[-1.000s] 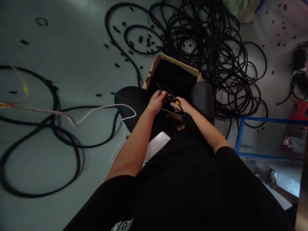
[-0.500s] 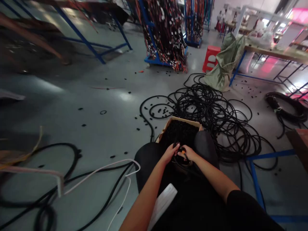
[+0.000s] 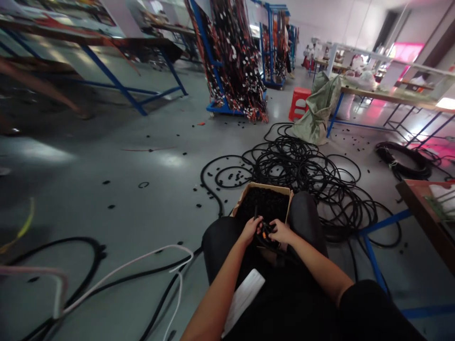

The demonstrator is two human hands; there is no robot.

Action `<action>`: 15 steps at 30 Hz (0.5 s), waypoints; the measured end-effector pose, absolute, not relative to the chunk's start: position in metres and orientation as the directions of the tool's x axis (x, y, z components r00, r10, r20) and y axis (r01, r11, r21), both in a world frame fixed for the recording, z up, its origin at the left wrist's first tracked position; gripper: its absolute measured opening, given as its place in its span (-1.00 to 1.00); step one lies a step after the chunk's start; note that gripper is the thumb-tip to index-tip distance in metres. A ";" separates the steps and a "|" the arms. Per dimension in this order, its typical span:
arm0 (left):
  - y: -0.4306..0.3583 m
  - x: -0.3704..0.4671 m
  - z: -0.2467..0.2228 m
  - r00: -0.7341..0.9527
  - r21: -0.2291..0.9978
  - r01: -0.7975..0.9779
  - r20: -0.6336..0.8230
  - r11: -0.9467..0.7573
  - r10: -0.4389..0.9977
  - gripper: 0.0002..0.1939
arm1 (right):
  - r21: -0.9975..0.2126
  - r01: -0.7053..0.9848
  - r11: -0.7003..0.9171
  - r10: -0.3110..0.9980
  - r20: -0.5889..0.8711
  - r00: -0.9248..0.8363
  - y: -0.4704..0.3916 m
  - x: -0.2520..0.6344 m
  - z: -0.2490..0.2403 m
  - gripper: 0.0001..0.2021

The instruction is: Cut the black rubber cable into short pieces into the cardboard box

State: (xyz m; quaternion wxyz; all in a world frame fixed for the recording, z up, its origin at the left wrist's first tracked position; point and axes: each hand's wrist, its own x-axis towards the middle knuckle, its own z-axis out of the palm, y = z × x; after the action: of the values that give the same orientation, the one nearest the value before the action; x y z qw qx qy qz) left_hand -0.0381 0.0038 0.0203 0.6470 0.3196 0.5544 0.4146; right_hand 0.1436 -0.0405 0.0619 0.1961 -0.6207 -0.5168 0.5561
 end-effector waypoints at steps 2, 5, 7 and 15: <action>0.003 -0.039 0.022 0.037 0.875 -0.170 -0.453 0.453 0.891 -0.56 | -0.818 0.467 -0.336 0.886 -0.443 -0.138 -0.041 0.146 0.059 -0.52; -0.003 -0.043 0.027 0.020 0.878 -0.140 -0.460 0.458 0.888 -0.54 | -0.817 0.511 -0.266 0.904 -0.395 -0.161 -0.038 0.148 0.051 -0.50; -0.010 -0.049 0.033 0.005 0.880 -0.117 -0.463 0.460 0.886 -0.50 | -0.821 0.519 -0.240 0.891 -0.398 -0.217 -0.035 0.149 0.046 -0.47; -0.063 -0.087 0.064 -0.077 0.877 -0.048 -0.480 0.477 0.874 -0.19 | -0.874 0.424 -0.235 0.766 -0.436 -0.473 -0.042 0.144 0.046 -0.44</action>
State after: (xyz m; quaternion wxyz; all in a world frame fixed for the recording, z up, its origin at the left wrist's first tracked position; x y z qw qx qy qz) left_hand -0.0866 -0.0626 0.0639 0.5928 0.3320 0.6223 0.3887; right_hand 0.1437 -0.0417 0.0461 0.1397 -0.4939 -0.6024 0.6113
